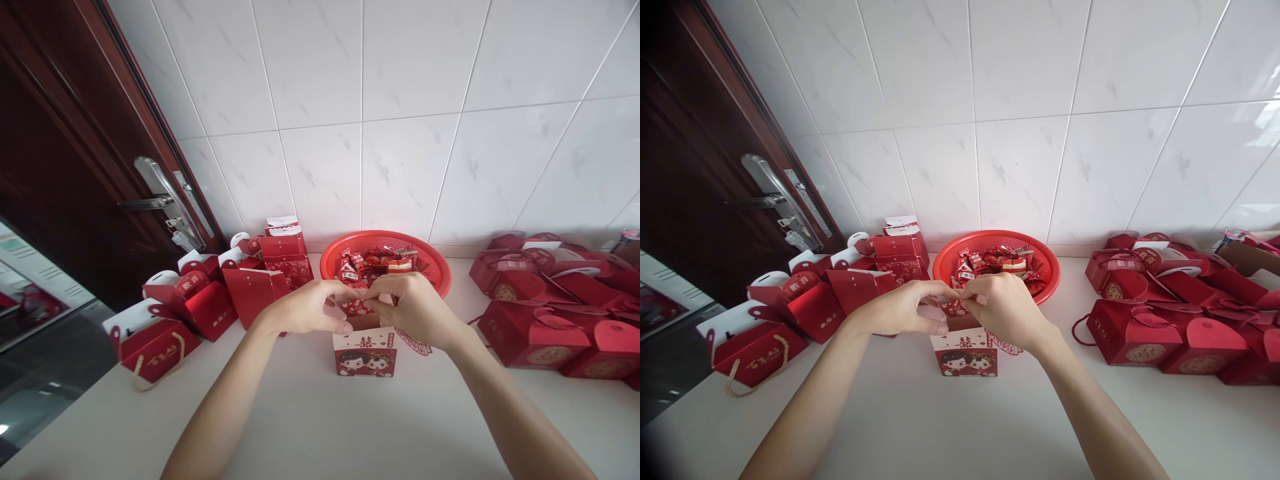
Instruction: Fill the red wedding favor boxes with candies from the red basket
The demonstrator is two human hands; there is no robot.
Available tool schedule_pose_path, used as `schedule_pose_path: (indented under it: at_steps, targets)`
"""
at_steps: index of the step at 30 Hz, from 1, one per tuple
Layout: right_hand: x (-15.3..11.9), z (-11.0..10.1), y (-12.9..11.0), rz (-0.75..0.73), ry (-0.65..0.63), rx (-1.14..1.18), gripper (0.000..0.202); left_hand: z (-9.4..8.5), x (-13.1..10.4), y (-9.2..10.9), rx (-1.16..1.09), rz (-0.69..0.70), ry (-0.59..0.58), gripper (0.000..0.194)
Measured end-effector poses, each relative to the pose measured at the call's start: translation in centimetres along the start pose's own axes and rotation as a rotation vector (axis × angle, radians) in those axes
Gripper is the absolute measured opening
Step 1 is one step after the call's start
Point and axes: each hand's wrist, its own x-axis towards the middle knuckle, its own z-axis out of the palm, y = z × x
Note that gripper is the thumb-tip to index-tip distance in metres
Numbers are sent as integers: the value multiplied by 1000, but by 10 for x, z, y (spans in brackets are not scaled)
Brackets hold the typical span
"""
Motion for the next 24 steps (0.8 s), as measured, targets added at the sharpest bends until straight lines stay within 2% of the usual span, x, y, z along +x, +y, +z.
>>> schedule_pose_path:
  at_steps: [7,10,13,18,24]
  targets:
    - [2,0,3,35,26,52,25,0,0,0,18,-10,-1,59]
    - [3,-1,6,49,-16,58,25,-1,0,0,-1,1,-21,60]
    - [4,-2,8,37,-54,-15,24,-1,1,1,-24,5,-29,61]
    - [1,-2,10,-14,-38,-118,20,-1,1,3,-30,23,-35,59]
    - [1,0,7,26,-66,-152,18,-1,0,-1,-8,-7,-19,60]
